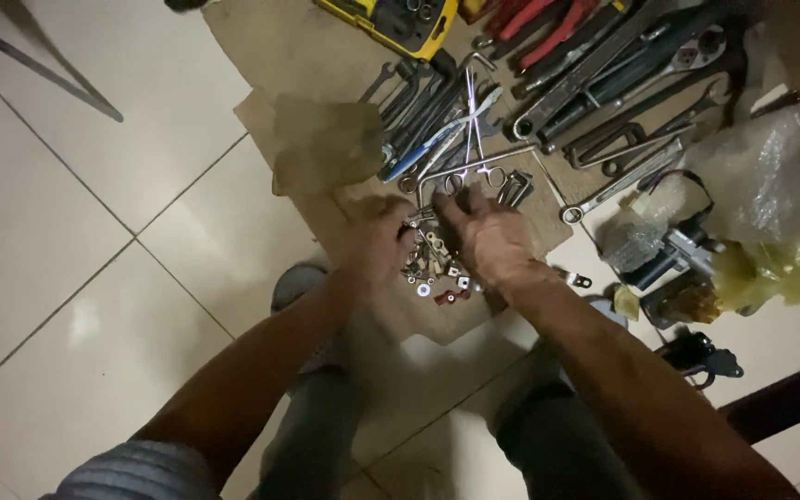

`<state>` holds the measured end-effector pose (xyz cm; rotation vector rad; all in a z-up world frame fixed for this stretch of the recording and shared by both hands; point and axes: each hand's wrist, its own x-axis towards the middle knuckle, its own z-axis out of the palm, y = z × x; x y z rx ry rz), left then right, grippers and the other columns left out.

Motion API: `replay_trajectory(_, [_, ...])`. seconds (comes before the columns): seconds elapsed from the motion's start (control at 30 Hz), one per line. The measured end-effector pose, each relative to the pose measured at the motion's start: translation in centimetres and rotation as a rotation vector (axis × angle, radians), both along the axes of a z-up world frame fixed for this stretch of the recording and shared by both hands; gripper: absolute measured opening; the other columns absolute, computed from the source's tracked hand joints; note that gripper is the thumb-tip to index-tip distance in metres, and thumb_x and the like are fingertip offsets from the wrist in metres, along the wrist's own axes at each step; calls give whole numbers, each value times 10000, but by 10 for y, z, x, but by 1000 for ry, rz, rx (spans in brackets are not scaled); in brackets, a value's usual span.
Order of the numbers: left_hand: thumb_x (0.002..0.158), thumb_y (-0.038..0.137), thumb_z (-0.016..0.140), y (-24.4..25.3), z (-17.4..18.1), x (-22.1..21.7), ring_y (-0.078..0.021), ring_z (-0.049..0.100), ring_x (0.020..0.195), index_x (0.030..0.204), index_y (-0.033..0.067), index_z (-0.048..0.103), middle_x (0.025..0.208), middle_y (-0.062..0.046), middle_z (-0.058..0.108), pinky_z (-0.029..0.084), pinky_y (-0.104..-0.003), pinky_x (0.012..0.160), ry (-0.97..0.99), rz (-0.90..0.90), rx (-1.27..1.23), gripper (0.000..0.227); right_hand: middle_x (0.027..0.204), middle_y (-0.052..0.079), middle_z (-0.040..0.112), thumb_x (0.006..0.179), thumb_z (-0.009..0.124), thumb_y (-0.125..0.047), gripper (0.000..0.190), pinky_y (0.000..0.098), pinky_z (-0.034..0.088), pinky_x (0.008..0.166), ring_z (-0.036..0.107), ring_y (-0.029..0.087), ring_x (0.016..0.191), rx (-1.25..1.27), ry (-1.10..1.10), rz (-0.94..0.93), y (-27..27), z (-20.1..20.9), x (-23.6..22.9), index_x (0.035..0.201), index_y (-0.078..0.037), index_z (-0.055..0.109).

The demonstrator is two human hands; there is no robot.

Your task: The person unpacks a small plastic bag containing bubble wrap and a brown paper packet. They open the paper packet and pour out various small metal hardware items, including screws, nuts, and washers, onto a piece of cardboard on the floor.

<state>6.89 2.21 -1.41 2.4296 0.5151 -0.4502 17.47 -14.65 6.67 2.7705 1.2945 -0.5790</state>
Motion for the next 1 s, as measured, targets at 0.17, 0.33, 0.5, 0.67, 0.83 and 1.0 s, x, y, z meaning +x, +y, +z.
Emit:
replay_trajectory(0.17, [956, 342, 563, 0, -9, 0, -358, 713, 1063, 1240, 315, 623, 1090, -118, 746, 564, -462, 891, -40, 82, -202, 292, 1103, 17, 713, 849, 615, -264, 307, 338, 562, 603, 731, 209, 922, -21, -261, 122, 3, -13, -1, 1106, -415, 686])
replay_trajectory(0.33, [947, 383, 593, -2, -9, 0, -262, 717, 1072, 1194, 394, 633, 1109, -25, 752, 554, -421, 947, 51, 131, -139, 250, 1063, 12, 596, 902, 570, -254, 138, 303, 563, 576, 702, 205, 877, 57, -221, 102, -22, -27, 12, 989, -254, 676])
replay_trajectory(0.5, [880, 290, 749, 2, 14, -6, -245, 693, 1072, 1106, 314, 705, 1063, -11, 739, 474, -421, 999, -228, -25, 2, 231, 1218, 34, 585, 751, 716, -257, 427, 397, 607, 725, 719, 278, 956, -3, -89, 99, -38, -16, 26, 1166, -244, 617])
replay_trajectory(0.67, [873, 368, 738, -8, -7, -10, -227, 632, 1209, 1154, 376, 666, 1226, -3, 623, 519, -385, 999, -23, 42, -99, 290, 1274, 41, 578, 733, 740, -253, 535, 402, 605, 782, 700, 286, 1020, -10, 9, 50, -42, -10, 22, 1245, -272, 587])
replay_trajectory(0.83, [876, 345, 737, 0, 20, -5, -271, 686, 1057, 995, 300, 695, 1065, -31, 637, 531, -402, 904, -146, -34, -53, 135, 1324, 47, 571, 717, 762, -249, 635, 406, 604, 833, 682, 293, 1078, -11, 104, 8, -41, -7, 9, 1316, -297, 559])
replay_trajectory(1.0, [862, 366, 739, 12, -5, -10, -266, 691, 1048, 983, 272, 706, 1047, -39, 659, 544, -390, 891, -147, -13, -185, 156, 1375, 53, 564, 700, 783, -246, 736, 410, 603, 884, 665, 301, 1137, -10, 191, -27, -40, -3, -5, 1388, -322, 531])
